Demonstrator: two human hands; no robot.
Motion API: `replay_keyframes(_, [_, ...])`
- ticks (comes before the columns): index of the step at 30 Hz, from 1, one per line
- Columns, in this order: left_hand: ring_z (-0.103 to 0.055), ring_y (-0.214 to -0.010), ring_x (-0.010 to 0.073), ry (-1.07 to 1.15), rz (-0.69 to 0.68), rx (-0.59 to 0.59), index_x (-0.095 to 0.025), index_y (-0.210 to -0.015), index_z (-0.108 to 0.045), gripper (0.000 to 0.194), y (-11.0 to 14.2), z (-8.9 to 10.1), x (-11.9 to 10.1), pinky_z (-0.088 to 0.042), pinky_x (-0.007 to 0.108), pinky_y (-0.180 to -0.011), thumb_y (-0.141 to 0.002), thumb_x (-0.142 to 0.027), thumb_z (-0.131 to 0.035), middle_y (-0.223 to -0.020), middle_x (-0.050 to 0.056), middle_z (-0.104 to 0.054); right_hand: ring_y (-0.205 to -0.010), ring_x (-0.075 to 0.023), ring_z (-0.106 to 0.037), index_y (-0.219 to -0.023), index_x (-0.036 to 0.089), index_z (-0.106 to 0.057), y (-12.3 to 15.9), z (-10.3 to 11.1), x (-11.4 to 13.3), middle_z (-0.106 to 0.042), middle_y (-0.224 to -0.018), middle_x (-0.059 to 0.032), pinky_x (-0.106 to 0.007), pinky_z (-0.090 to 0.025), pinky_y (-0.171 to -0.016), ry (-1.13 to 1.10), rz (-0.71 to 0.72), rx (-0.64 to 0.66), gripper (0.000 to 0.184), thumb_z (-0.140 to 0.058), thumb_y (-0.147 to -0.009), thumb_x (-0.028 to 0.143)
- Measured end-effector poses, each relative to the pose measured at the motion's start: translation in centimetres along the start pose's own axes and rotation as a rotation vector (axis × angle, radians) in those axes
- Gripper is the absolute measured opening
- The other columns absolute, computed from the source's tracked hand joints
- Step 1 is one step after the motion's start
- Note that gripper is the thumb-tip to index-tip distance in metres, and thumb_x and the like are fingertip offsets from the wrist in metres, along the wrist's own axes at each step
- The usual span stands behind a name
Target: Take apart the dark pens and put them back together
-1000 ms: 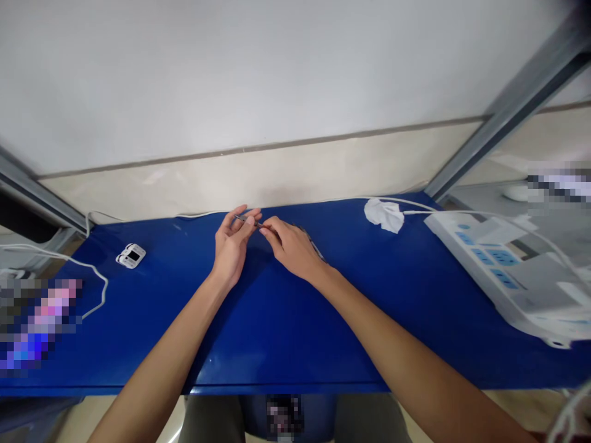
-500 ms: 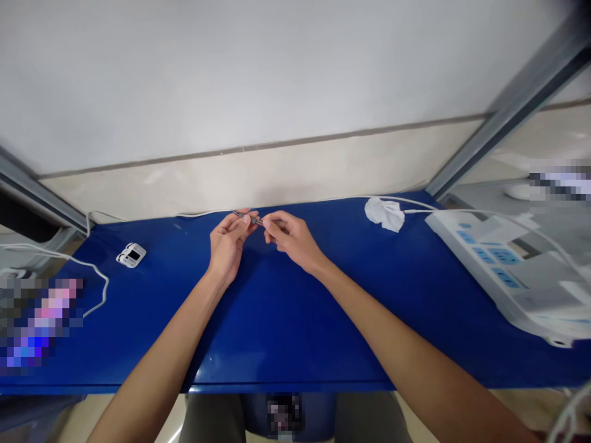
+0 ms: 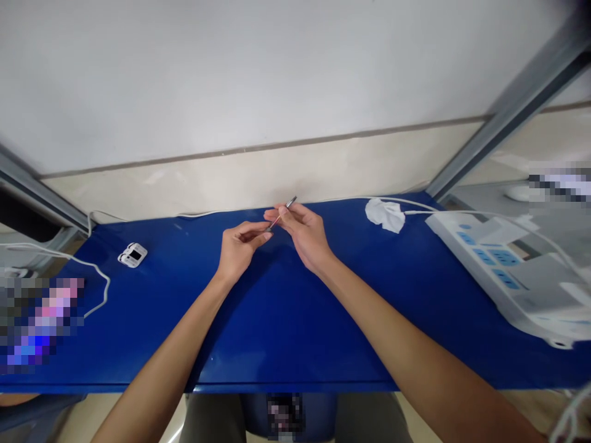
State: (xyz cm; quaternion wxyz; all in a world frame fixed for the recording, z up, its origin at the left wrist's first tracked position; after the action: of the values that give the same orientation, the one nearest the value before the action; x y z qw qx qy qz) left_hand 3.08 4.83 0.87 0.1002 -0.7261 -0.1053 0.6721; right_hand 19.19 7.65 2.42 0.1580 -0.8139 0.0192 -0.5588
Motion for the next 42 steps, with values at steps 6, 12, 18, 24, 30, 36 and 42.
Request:
replay_keyframes(6, [-0.075, -0.1, 0.0249, -0.094, -0.105, 0.006, -0.028, -0.104, -0.085, 0.021, 0.3, -0.6, -0.8, -0.06, 0.047, -0.098, -0.085, -0.037, -0.084, -0.107, 0.006, -0.08, -0.104, -0.0238, -0.075, -0.098, 0.023, -0.072, -0.1, 0.3, -0.2, -0.078, -0.103, -0.0072, -0.041, -0.058, -0.095, -0.034, -0.002, -0.065, 0.035, -0.078, -0.09, 0.057])
replay_keyframes(12, [-0.073, -0.097, 0.0228, -0.115, -0.124, -0.204, -0.023, -0.101, -0.081, 0.029, 0.2, 0.4, -1.9, -0.058, 0.039, -0.092, -0.089, -0.049, -0.08, -0.102, 0.008, -0.08, -0.059, -0.0145, -0.051, -0.092, 0.027, -0.057, -1.2, 2.1, 0.2, -0.046, -0.065, 0.0049, -0.029, -0.049, -0.057, -0.29, -0.118, -0.113, 0.037, -0.065, -0.097, 0.062])
replay_keyframes(18, [-0.072, -0.092, 0.0192, -0.027, -0.124, -0.354, -0.021, -0.1, -0.077, 0.034, -0.4, 2.0, -1.1, -0.057, 0.034, -0.085, -0.091, -0.053, -0.076, -0.101, 0.008, -0.078, -0.047, -0.0139, -0.015, -0.068, 0.027, -0.037, -1.0, 3.7, 0.6, -0.02, -0.055, 0.007, -0.03, -0.021, -0.041, -0.384, -0.221, -0.076, 0.05, -0.049, -0.099, 0.064])
replay_keyframes(24, [-0.071, -0.091, 0.0185, 0.002, -0.113, -0.347, -0.021, -0.099, -0.077, 0.032, -0.5, 2.1, -0.8, -0.056, 0.032, -0.08, -0.09, -0.051, -0.078, -0.099, 0.008, -0.077, -0.049, -0.0146, -0.011, -0.066, 0.028, -0.032, -0.7, 3.9, 0.7, -0.016, -0.055, 0.0069, -0.031, -0.02, -0.042, -0.349, -0.201, -0.098, 0.05, -0.046, -0.095, 0.066])
replay_keyframes(30, [-0.071, -0.09, 0.0188, -0.008, -0.111, -0.34, -0.021, -0.098, -0.077, 0.032, -0.4, 2.1, -0.9, -0.055, 0.033, -0.079, -0.09, -0.052, -0.077, -0.098, 0.008, -0.076, -0.049, -0.0144, -0.011, -0.066, 0.028, -0.034, -0.9, 3.7, 0.6, -0.016, -0.055, 0.0071, -0.031, -0.02, -0.043, -0.356, -0.207, -0.073, 0.046, -0.049, -0.094, 0.061])
replay_keyframes(36, [-0.07, -0.088, 0.0188, -0.009, -0.103, -0.318, -0.021, -0.097, -0.077, 0.031, -0.5, 2.0, -0.8, -0.054, 0.033, -0.08, -0.09, -0.052, -0.078, -0.097, 0.007, -0.076, -0.049, -0.0142, -0.011, -0.065, 0.028, -0.033, -0.7, 3.7, 0.3, -0.016, -0.054, 0.007, -0.031, -0.02, -0.042, -0.343, -0.206, -0.091, 0.048, -0.046, -0.095, 0.064])
replay_keyframes(42, [-0.07, -0.087, 0.0194, -0.017, -0.082, -0.274, -0.021, -0.096, -0.077, 0.033, -0.2, 1.4, -1.2, -0.054, 0.035, -0.082, -0.088, -0.053, -0.08, -0.095, 0.008, -0.076, -0.047, -0.0138, -0.018, -0.065, 0.027, -0.04, -0.8, 3.1, 0.9, -0.019, -0.054, 0.0069, -0.03, -0.024, -0.042, -0.352, -0.181, -0.079, 0.057, -0.047, -0.096, 0.075])
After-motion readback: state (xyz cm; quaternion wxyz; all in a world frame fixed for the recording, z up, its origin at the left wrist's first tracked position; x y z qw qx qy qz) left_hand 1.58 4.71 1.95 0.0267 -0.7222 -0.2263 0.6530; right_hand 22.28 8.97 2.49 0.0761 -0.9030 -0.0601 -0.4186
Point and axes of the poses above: each hand's wrist, its own y-axis away from the middle knuckle, its own z-axis out of the back of the hand, x = y × z, the point moved 5 cm from there along -y, towards the middle knuckle
